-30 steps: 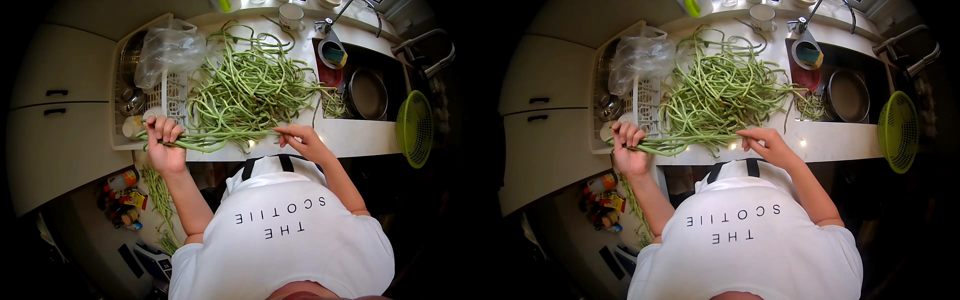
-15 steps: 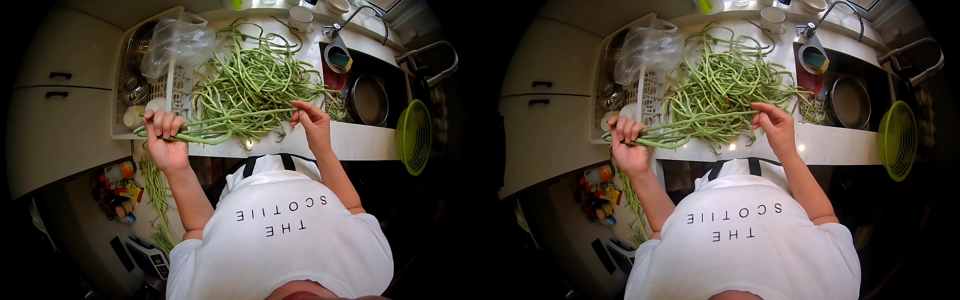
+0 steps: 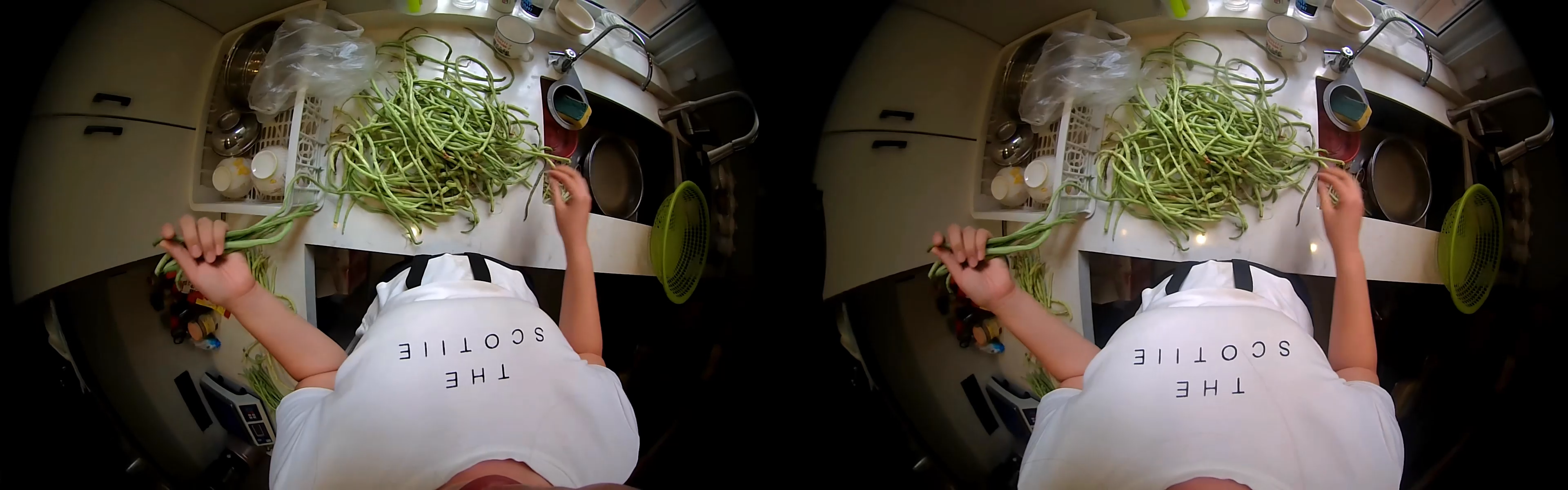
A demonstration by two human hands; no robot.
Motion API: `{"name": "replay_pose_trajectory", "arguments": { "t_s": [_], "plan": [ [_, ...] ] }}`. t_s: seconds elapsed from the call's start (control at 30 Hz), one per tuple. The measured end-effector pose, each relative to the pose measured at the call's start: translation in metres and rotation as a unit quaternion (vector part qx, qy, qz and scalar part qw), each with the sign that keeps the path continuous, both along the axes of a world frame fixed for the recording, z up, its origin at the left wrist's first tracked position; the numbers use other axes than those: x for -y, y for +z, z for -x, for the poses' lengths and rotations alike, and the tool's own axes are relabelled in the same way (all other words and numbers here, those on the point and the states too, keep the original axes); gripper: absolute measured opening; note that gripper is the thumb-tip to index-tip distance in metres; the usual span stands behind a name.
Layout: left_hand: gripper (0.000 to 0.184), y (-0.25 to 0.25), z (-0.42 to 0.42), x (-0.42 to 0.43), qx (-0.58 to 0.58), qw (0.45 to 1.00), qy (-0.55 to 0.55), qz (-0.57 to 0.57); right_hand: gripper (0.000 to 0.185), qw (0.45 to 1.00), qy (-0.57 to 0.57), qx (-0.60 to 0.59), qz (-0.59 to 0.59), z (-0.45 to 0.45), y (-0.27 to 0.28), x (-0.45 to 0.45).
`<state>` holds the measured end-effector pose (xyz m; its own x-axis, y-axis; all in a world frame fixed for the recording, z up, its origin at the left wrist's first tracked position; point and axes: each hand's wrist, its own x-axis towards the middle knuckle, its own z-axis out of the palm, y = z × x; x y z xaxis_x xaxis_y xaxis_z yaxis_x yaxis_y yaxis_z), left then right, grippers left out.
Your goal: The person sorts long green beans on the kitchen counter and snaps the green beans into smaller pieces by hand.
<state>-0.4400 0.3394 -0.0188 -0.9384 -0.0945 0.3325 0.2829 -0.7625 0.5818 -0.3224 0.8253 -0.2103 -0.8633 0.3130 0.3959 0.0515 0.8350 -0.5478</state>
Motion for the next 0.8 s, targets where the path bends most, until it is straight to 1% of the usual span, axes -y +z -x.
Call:
{"name": "replay_pose_trajectory", "arguments": {
  "t_s": [0.03, 0.07, 0.1, 0.13, 0.17, 0.2, 0.23, 0.27, 0.33, 0.37, 0.4, 0.43, 0.47, 0.5, 0.53, 0.57, 0.6, 0.63, 0.67, 0.7, 0.73, 0.77, 0.8],
  "plan": [
    [0.019, -0.005, 0.001, 0.000, 0.011, 1.000, -0.003, 0.009, 0.020, 0.987, 0.038, 0.083, 0.131, 0.001, 0.005, 0.024],
    [0.019, -0.007, 0.002, -0.003, 0.012, 1.000, -0.001, 0.010, 0.019, 0.949, 0.075, 0.163, 0.259, 0.004, 0.011, 0.055],
    [0.019, -0.009, 0.001, -0.006, 0.025, 0.999, -0.003, 0.032, 0.018, 0.910, 0.119, 0.250, 0.308, 0.008, 0.019, 0.086],
    [0.020, -0.011, 0.000, -0.010, 0.038, 0.998, -0.005, 0.054, 0.019, 0.927, 0.240, 0.185, 0.221, 0.010, 0.011, 0.111],
    [0.022, -0.010, -0.001, -0.013, 0.054, 0.996, 0.011, 0.064, 0.020, 0.906, 0.331, 0.174, 0.197, 0.016, 0.013, 0.134],
    [0.022, -0.009, -0.003, -0.014, 0.055, 0.996, 0.015, 0.064, 0.022, 0.895, 0.382, 0.141, 0.179, 0.019, 0.004, 0.157],
    [0.023, -0.008, -0.005, -0.014, 0.066, 0.995, 0.007, 0.071, 0.027, 0.882, 0.396, 0.210, 0.146, 0.023, 0.001, 0.175],
    [0.023, -0.007, -0.008, -0.014, 0.077, 0.994, 0.000, 0.077, 0.026, 0.896, 0.386, 0.189, 0.113, 0.027, -0.012, 0.193],
    [0.024, -0.007, -0.015, -0.011, 0.084, 0.993, 0.010, 0.086, 0.022, 0.902, 0.355, 0.246, 0.013, 0.040, -0.019, 0.217],
    [0.024, -0.009, -0.018, -0.008, 0.096, 0.992, 0.014, 0.084, 0.022, 0.900, 0.359, 0.245, 0.012, 0.045, -0.022, 0.225],
    [0.024, -0.011, -0.022, -0.004, 0.108, 0.991, 0.018, 0.081, 0.022, 0.904, 0.346, 0.247, -0.044, 0.050, -0.026, 0.232],
    [0.029, -0.015, -0.025, 0.000, 0.131, 0.986, 0.033, 0.096, 0.025, 0.905, 0.331, 0.248, -0.099, 0.054, -0.032, 0.237],
    [0.029, -0.017, -0.028, 0.004, 0.132, 0.986, 0.036, 0.094, 0.025, 0.904, 0.333, 0.248, -0.101, 0.056, -0.046, 0.241],
    [0.029, -0.019, -0.030, 0.007, 0.145, 0.984, 0.031, 0.095, 0.027, 0.911, 0.310, 0.245, -0.117, 0.059, -0.064, 0.244],
    [0.029, -0.021, -0.032, 0.009, 0.157, 0.983, 0.026, 0.096, 0.029, 0.918, 0.286, 0.240, -0.134, 0.063, -0.069, 0.246],
    [0.029, -0.022, -0.034, 0.011, 0.169, 0.982, 0.021, 0.084, 0.029, 0.912, 0.286, 0.260, -0.138, 0.066, -0.074, 0.245],
    [0.029, -0.024, -0.035, 0.012, 0.169, 0.982, 0.022, 0.082, 0.029, 0.911, 0.287, 0.261, -0.139, 0.066, -0.067, 0.242],
    [0.027, -0.027, -0.036, 0.014, 0.175, 0.981, 0.008, 0.078, 0.029, 0.927, 0.275, 0.255, -0.004, 0.068, -0.050, 0.237],
    [0.026, -0.032, -0.037, 0.015, 0.181, 0.981, -0.005, 0.073, 0.029, 0.925, 0.259, 0.245, 0.132, 0.070, -0.032, 0.230],
    [0.026, -0.040, -0.036, 0.015, 0.188, 0.976, 0.004, 0.108, 0.029, 0.892, 0.238, 0.314, 0.219, 0.075, -0.011, 0.221],
    [0.026, -0.047, -0.035, 0.009, 0.213, 0.965, 0.002, 0.154, 0.027, 0.868, 0.226, 0.301, 0.322, 0.079, -0.005, 0.214],
    [0.027, -0.055, -0.034, 0.000, 0.237, 0.951, 0.000, 0.200, 0.025, 0.844, 0.225, 0.247, 0.420, 0.079, 0.002, 0.212],
    [0.025, -0.067, -0.032, -0.011, 0.284, 0.930, -0.015, 0.231, 0.023, 0.809, 0.220, 0.188, 0.512, 0.080, 0.018, 0.210]
  ]
}}
